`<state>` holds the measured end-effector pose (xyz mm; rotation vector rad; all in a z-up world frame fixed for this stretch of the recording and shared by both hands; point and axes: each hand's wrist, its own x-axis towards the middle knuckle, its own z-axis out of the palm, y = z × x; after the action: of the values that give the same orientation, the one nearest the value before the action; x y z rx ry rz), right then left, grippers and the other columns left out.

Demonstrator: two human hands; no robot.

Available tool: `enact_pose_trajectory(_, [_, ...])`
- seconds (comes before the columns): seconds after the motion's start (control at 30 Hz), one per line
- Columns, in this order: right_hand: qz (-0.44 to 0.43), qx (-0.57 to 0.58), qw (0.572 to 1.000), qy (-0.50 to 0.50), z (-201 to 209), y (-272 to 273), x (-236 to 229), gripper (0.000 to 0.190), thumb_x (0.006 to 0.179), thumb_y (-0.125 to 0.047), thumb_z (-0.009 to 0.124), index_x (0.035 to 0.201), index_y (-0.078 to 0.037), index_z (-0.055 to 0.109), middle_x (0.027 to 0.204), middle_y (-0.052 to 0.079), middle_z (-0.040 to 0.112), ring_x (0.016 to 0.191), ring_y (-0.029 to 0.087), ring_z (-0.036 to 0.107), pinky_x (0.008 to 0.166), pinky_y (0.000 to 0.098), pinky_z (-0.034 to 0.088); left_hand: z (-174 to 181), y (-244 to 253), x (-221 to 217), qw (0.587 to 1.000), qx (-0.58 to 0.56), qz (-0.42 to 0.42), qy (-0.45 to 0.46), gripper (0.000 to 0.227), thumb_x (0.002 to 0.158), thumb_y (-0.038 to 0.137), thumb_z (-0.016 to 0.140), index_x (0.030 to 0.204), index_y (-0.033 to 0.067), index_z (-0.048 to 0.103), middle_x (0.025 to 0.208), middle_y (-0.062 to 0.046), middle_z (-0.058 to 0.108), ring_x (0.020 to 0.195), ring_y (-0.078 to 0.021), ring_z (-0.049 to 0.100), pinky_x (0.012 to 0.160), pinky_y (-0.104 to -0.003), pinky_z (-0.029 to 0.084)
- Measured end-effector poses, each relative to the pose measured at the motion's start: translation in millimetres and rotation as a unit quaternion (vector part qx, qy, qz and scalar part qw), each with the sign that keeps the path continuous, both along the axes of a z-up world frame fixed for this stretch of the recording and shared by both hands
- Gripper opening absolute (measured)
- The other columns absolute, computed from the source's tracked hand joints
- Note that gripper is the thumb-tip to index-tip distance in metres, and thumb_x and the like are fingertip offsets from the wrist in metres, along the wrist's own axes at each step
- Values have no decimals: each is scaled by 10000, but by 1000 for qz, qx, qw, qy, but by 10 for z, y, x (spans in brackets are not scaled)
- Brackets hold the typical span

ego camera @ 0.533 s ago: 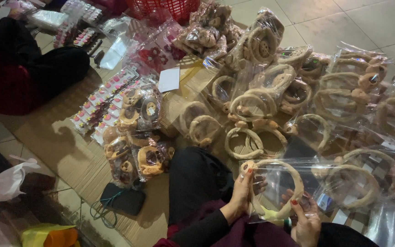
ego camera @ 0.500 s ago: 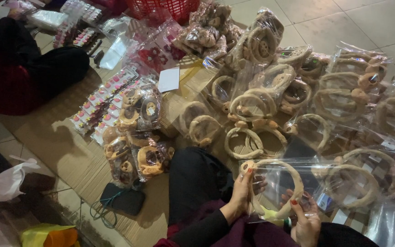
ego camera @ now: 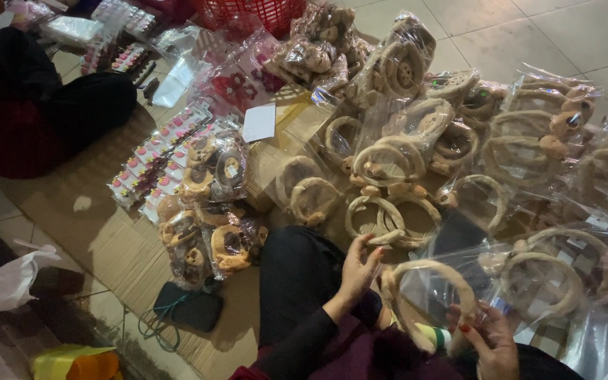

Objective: The person sits on the floor and packs plush animal headbands into clear plastic bags. They insert each headband into a bag, smooth the plastic, and place a white paper insert inside before setting the packaged item aside.

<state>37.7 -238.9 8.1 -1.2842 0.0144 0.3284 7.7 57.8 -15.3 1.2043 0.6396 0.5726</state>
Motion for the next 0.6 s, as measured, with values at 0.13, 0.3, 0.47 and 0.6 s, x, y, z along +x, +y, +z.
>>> enact_pose_trajectory(0.13, [130,-173,974,-71,-181,-289,114,496,772,65,745,1256,50,642,1350,171,686,1142,282,709,1021,386,543,461,55,-27,958,34,-273,-77,402,1012,231,638,1390,118,562,1373,-91,641,1238,-151,603,1084,-294,467])
enact_pose_trajectory(0.3, [226,-228,935,-150,-80,-242,143,583,734,-26,822,1306,-16,706,1314,110,749,1182,199,721,1090,329,506,817,-26,-99,914,27,-401,-52,317,1025,270,653,1301,114,651,1261,-12,710,1159,-89,651,1085,-256,487])
enact_pose_trajectory(0.47, [144,-160,974,73,196,-104,30,706,753,150,735,1431,27,580,1099,359,802,983,421,780,940,488,580,805,-85,-164,893,-28,-436,-103,475,1041,204,615,1491,109,501,1362,-134,654,1268,-167,614,1063,-296,515])
enact_pose_trajectory(0.6, [167,-234,957,38,274,-101,72,701,760,88,772,1432,-21,607,1102,258,843,1000,337,809,976,436,578,1061,-79,-226,904,55,-414,-86,453,1003,210,679,1438,128,579,1322,-44,690,1122,-77,660,986,-204,524])
